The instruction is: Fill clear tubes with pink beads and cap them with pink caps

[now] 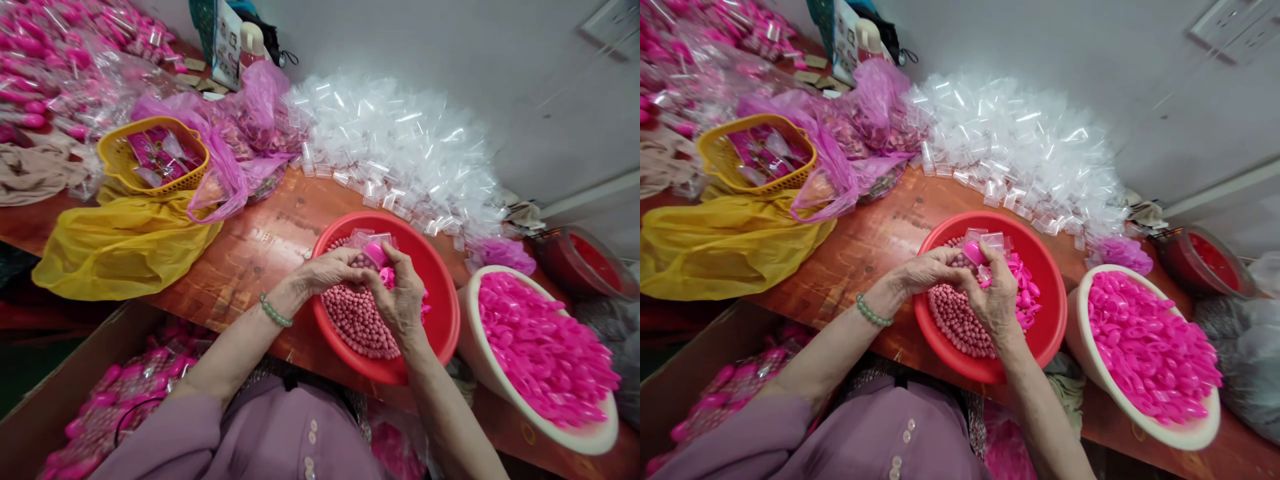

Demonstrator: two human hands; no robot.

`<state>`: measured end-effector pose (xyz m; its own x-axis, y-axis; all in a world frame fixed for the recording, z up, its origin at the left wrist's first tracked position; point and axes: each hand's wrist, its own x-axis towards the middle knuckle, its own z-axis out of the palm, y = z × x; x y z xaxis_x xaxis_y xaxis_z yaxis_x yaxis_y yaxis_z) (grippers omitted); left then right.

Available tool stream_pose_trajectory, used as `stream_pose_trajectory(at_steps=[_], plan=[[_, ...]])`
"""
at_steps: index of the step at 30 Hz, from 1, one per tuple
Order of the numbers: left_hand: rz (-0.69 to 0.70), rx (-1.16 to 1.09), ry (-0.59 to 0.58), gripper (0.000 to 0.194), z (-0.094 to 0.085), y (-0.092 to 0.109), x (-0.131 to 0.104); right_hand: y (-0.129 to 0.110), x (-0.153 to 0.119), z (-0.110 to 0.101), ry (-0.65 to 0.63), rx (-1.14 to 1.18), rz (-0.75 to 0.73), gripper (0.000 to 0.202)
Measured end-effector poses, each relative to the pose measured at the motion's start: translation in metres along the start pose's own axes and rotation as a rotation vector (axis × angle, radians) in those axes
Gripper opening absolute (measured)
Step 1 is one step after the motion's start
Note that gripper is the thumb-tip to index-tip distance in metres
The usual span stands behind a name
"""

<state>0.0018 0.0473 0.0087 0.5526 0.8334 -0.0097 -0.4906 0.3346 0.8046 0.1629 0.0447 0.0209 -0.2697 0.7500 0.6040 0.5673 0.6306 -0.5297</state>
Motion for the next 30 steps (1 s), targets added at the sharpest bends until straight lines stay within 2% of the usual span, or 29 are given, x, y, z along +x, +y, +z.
stream_pose_trajectory(at_steps=[2, 4, 10, 15, 21, 23, 26, 28, 30], plan=[[-0.01, -0.017, 0.007, 0.042, -0.001, 0.0, 0.0, 0.004, -0.002, 0.0, -0.056, -0.142, -0.172, 0.069], [-0.028, -0.043, -0.003, 0.04, -0.002, 0.0, 0.001, 0.004, -0.002, 0.002, -0.074, -0.256, -0.256, 0.078], [-0.044, -0.111, -0.02, 0.036, 0.0, 0.001, 0.0, 0.003, 0.0, 0.004, -0.022, -0.442, -0.348, 0.078], [-0.051, -0.139, -0.058, 0.036, 0.002, 0.001, -0.002, 0.002, 0.0, 0.002, 0.017, -0.44, -0.412, 0.076], [-0.056, -0.182, -0.05, 0.036, 0.001, -0.003, -0.003, 0.006, -0.004, 0.002, -0.013, -0.409, -0.372, 0.075], [-0.06, -0.186, -0.002, 0.04, 0.002, -0.003, 0.0, 0.006, -0.003, 0.002, -0.022, -0.403, -0.381, 0.076], [-0.156, -0.218, 0.093, 0.05, 0.007, -0.002, 0.007, 0.005, -0.002, 0.001, -0.053, -0.402, -0.434, 0.074], [-0.163, -0.249, 0.208, 0.041, 0.011, -0.003, 0.012, 0.005, -0.002, 0.001, -0.069, -0.415, -0.461, 0.071], [-0.106, -0.244, 0.333, 0.029, 0.016, -0.007, 0.017, 0.005, -0.002, 0.002, -0.069, -0.425, -0.473, 0.068]])
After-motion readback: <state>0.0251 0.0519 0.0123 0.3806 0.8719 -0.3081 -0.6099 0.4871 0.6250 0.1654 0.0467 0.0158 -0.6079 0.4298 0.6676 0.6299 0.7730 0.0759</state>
